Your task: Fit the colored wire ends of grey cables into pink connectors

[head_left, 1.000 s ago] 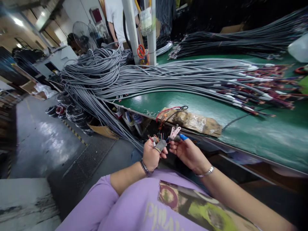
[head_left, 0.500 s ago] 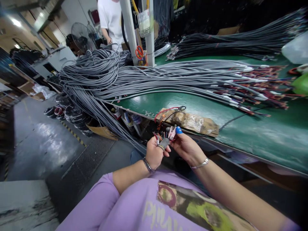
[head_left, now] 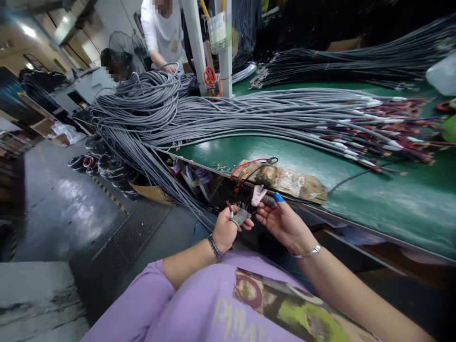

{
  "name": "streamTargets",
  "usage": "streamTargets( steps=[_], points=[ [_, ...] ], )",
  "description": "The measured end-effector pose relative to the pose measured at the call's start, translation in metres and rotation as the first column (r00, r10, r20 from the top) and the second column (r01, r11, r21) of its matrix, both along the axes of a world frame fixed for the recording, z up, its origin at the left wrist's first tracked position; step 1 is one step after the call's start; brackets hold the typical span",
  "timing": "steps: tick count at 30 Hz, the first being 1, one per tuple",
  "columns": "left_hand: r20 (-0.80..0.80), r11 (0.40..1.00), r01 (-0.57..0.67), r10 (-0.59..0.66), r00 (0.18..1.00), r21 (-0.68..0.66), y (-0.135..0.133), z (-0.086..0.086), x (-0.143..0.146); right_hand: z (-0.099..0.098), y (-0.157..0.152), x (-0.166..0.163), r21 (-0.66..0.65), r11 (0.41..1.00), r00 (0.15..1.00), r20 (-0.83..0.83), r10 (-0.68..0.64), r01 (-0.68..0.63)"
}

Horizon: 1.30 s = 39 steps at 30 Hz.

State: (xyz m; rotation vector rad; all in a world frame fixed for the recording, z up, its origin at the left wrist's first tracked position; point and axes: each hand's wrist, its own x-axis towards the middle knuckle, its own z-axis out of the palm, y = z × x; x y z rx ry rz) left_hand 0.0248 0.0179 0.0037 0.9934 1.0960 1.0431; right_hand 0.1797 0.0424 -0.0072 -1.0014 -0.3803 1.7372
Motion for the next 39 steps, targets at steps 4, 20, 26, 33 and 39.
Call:
streamTargets(
  steps=[4,20,26,33,39],
  points=[
    [0.039,0.986,0.032,-0.038,0.998,0.165,-0.001,0.000,-0.005,-0.004,-0.011,0.009,0.083,0.996,0.955,0.293,-0.038,0.014],
    [-0.655,0.876,0.437,-0.209,0.726,0.204,-0.024,-0.001,0.001,0.020,-0.065,0.019,0.411,0.803,0.599,0.796,-0.086,-0.431],
    [-0.199,0.943,0.295,-0.263,0.944,0.154,-0.036,-0.008,0.003,0.012,-0.065,0.019,0.337,0.887,0.725,0.689,-0.005,-0.315],
    [-0.229,0.925,0.373,-0.350,0.908,0.066,-0.045,-0.012,-0.001,0.011,-0.077,0.007,0.240,0.934,0.835,0.542,0.096,-0.264],
    [-0.177,0.954,0.300,-0.298,0.938,-0.013,-0.049,0.003,-0.002,0.015,-0.081,0.005,0.293,0.929,0.859,0.509,0.050,-0.228]
  ],
)
